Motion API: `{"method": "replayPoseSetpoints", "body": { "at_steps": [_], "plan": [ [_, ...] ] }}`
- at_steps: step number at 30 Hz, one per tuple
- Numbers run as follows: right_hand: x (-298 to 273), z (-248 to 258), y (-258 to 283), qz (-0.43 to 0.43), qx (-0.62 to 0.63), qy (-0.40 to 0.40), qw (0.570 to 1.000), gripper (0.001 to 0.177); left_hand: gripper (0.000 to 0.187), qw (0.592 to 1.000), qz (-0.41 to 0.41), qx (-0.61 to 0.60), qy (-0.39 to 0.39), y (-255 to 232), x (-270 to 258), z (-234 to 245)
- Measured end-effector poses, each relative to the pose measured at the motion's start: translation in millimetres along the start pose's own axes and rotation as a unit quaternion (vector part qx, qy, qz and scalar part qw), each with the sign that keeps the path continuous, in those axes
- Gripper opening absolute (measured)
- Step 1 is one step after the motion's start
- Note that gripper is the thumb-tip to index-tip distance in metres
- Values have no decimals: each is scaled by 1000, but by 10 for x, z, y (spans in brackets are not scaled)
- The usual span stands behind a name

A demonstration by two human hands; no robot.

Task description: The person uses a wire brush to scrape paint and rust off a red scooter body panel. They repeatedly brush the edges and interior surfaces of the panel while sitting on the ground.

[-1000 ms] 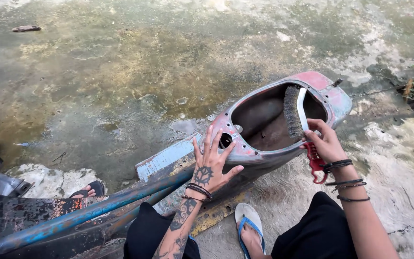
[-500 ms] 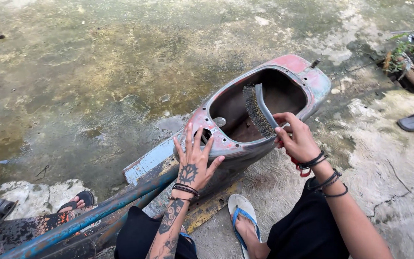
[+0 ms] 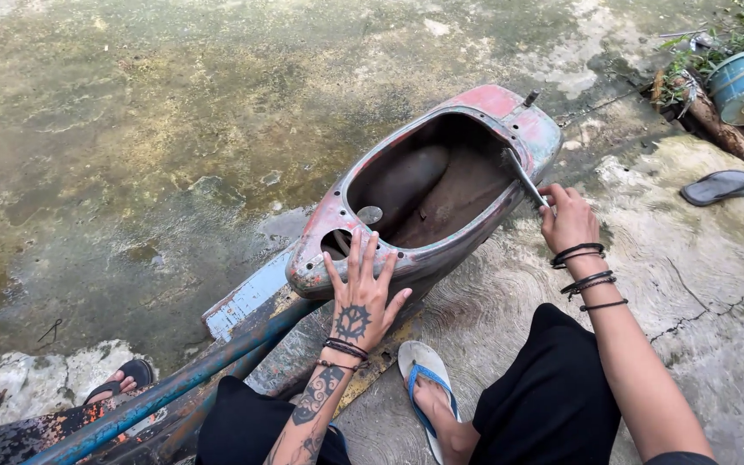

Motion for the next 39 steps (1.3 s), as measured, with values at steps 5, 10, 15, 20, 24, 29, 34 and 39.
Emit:
{"method": "replayPoseSetpoints", "body": {
  "at_steps": [5,10,15,20,24,29,34,39],
  "plan": [
    [-211,-45,323,51,-114,1,992,24,56,1000,27,-7,-1,83,26,3],
    [-298,-331,253,86,-167,-4,982,22,52,999,51,-7,-8,217,22,13],
    [-700,-200,564,146,-162,20,976,27,49,996,88,-12,-23,331,8,31],
    [-986,531,1246,258,-82,75,960,20,45,992,115,-21,-46,421,-48,146],
    [-683,863,1242,298,-78,135,942,20,43,988,129,-50,-64,458,-90,282],
    [-224,552,547,199,-139,142,960,29,42,985,138,-72,-75,521,-113,343],
    [-15,563,661,98,-156,139,973,37,41,982,142,-93,-87,544,-97,354],
    [-188,463,1162,118,-191,188,956,56,37,979,142,-114,-85,531,-56,422]
  ]
}}
Point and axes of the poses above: each hand's wrist, its own x-axis towards the middle knuckle, its own z-axis out of the back of the hand, y = z × x, the point moved 1 cm from there along x, towards the middle knuckle, and after that the axes turned 6 degrees about y, right-handed, at the moved point
